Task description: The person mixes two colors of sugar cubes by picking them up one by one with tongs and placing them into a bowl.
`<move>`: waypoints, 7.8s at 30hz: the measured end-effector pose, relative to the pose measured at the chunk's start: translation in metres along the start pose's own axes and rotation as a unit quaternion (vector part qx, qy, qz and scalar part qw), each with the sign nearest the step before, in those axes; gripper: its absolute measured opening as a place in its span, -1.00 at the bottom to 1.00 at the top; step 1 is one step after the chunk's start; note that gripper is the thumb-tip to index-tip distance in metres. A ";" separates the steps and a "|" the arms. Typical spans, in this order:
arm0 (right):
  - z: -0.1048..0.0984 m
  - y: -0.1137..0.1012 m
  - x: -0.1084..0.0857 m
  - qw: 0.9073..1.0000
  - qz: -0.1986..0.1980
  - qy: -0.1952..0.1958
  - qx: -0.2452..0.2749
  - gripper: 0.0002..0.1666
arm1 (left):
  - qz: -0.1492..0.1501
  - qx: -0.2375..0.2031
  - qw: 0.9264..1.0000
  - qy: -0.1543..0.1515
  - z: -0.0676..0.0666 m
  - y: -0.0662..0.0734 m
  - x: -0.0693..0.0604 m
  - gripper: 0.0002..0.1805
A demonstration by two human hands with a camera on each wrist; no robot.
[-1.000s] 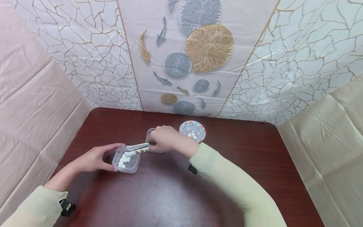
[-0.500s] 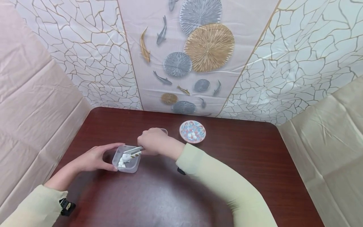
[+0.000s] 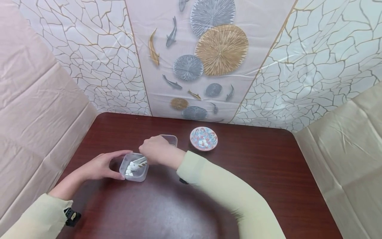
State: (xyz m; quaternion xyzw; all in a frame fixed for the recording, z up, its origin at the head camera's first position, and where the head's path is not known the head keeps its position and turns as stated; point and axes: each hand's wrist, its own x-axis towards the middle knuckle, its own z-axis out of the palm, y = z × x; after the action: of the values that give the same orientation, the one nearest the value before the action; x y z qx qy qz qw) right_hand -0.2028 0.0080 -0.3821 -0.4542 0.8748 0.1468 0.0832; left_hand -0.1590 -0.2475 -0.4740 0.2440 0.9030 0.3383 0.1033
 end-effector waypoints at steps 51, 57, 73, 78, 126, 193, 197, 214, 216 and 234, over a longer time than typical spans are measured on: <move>0.003 0.005 0.007 0.998 -0.013 -0.002 0.053 -0.88 | 0.005 0.008 1.000 0.006 -0.001 -0.001 0.000 0.05; 0.003 0.011 0.003 0.995 -0.026 -0.001 0.092 -0.65 | 0.007 0.008 1.000 0.011 0.000 -0.001 0.000 0.04; -0.004 0.021 0.002 0.988 -0.030 0.014 0.151 -0.84 | 0.001 0.000 1.000 -0.001 -0.001 -0.001 0.000 0.03; 0.004 0.016 0.006 0.992 -0.038 0.034 0.112 -0.88 | 0.000 -0.001 1.000 0.000 -0.001 -0.001 0.000 0.03; -0.003 0.080 -0.063 0.965 -0.068 0.095 0.233 -0.93 | -0.008 0.006 1.000 0.000 -0.001 0.002 0.000 0.03; 0.041 0.156 -0.143 0.930 0.046 0.052 0.361 -0.79 | 0.000 -0.004 1.000 0.004 0.001 0.000 0.000 -0.01; 0.030 0.136 -0.126 0.945 -0.016 0.085 0.316 -0.91 | -0.005 -0.003 1.000 0.002 0.001 0.000 0.000 0.00; 0.017 0.068 -0.054 0.972 -0.049 0.119 0.196 -0.94 | -0.015 0.001 1.000 -0.003 0.000 0.000 0.001 0.02; 0.015 0.062 -0.048 0.976 -0.051 0.112 0.178 -0.94 | -0.016 0.003 1.000 -0.003 -0.001 0.000 0.000 0.01; -0.004 0.015 -0.013 0.998 -0.011 0.013 0.068 -0.77 | -0.010 -0.004 1.000 -0.006 -0.002 0.001 0.000 0.03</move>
State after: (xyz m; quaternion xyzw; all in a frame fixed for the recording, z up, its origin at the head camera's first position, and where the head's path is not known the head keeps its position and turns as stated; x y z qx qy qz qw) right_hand -0.2077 0.0252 -0.3721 -0.4594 0.8785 0.0801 0.1038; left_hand -0.1594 -0.2476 -0.4722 0.2370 0.9033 0.3392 0.1129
